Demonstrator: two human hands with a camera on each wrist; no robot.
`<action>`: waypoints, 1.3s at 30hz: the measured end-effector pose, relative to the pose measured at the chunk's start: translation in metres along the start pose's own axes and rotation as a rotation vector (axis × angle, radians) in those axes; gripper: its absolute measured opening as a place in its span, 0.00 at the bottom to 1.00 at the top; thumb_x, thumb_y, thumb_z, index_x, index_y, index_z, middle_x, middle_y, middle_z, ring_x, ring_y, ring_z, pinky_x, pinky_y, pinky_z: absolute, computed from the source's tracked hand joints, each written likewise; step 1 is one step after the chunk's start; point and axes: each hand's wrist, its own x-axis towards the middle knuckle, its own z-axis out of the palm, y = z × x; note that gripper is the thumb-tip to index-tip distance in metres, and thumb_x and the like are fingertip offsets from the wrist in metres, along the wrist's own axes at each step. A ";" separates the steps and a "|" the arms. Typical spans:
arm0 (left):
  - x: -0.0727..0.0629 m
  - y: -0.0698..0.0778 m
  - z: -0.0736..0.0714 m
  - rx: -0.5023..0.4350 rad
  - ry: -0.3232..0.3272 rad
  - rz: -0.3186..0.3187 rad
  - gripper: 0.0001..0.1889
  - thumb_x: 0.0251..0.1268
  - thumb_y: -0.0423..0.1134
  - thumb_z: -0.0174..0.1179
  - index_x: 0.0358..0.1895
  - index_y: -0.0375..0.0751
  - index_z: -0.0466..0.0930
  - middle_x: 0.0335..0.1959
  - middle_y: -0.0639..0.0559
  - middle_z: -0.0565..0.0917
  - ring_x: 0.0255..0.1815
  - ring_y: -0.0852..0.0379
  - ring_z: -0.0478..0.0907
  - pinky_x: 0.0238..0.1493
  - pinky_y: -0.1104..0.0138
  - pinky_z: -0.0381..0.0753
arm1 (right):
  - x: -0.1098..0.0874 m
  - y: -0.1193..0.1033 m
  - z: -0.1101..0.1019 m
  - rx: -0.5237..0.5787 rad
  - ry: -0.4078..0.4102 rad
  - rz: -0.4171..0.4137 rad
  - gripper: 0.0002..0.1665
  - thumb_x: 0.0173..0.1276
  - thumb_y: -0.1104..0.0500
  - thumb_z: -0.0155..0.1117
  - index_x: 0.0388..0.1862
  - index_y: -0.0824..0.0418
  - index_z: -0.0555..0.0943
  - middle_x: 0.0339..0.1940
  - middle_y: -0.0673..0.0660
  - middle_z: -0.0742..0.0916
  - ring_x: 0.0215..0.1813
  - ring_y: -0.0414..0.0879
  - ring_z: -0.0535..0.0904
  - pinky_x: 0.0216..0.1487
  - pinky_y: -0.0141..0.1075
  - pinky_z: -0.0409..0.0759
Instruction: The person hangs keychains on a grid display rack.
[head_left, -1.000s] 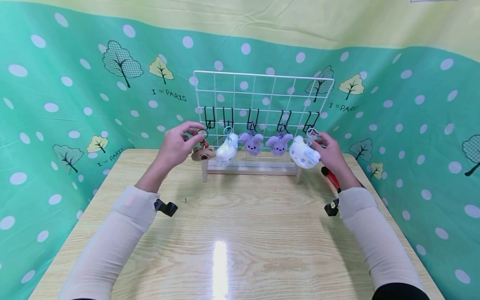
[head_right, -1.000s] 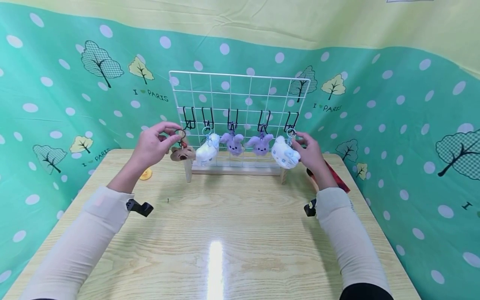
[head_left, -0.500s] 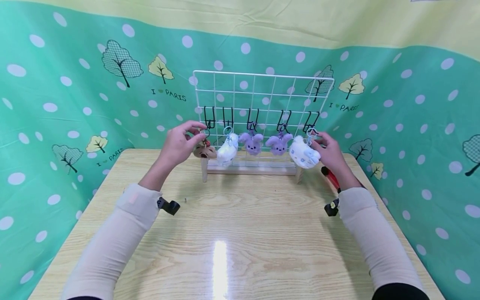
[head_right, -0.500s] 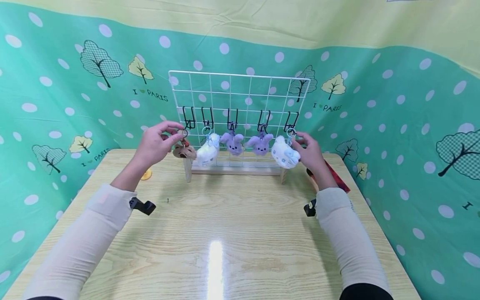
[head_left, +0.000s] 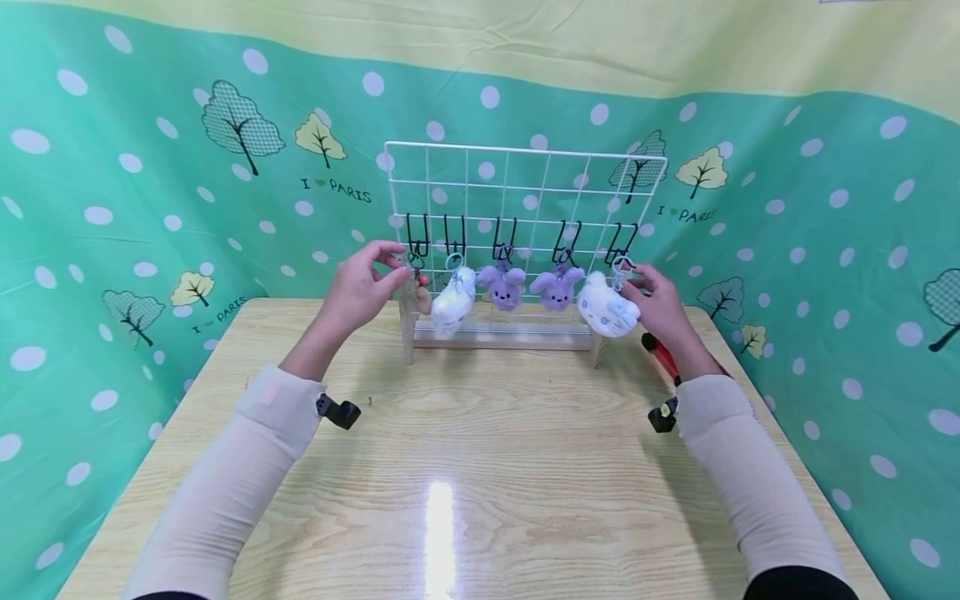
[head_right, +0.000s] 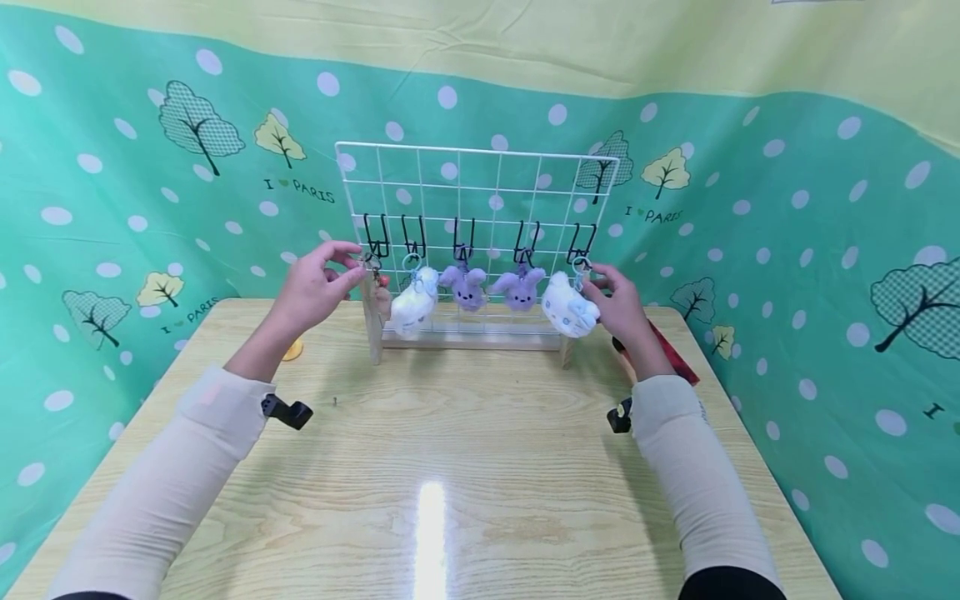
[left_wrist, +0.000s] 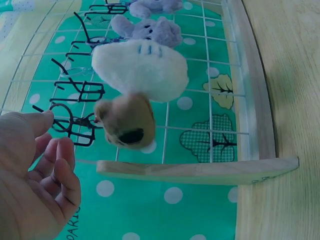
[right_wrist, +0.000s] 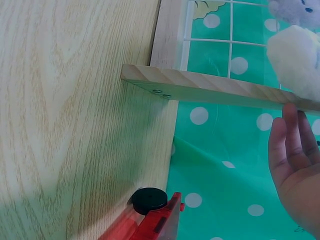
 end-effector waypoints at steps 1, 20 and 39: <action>0.000 -0.001 0.000 -0.003 -0.001 -0.004 0.21 0.76 0.44 0.59 0.68 0.46 0.73 0.51 0.48 0.81 0.36 0.50 0.78 0.32 0.64 0.82 | 0.000 0.000 0.000 0.005 0.002 -0.001 0.30 0.80 0.42 0.53 0.75 0.49 0.67 0.70 0.66 0.76 0.62 0.60 0.77 0.44 0.28 0.83; -0.023 -0.029 -0.016 -0.058 -0.082 -0.035 0.23 0.80 0.50 0.52 0.70 0.47 0.70 0.54 0.47 0.77 0.37 0.51 0.80 0.30 0.66 0.79 | -0.001 -0.001 -0.007 -0.101 -0.054 -0.010 0.37 0.81 0.49 0.55 0.83 0.45 0.55 0.70 0.65 0.75 0.60 0.61 0.77 0.43 0.35 0.88; -0.068 0.026 -0.019 0.345 -0.237 0.324 0.26 0.75 0.43 0.61 0.70 0.38 0.70 0.67 0.41 0.77 0.65 0.43 0.77 0.65 0.46 0.80 | -0.073 -0.063 -0.023 -0.244 0.143 -0.273 0.24 0.79 0.51 0.56 0.69 0.58 0.76 0.65 0.60 0.81 0.56 0.55 0.80 0.39 0.15 0.75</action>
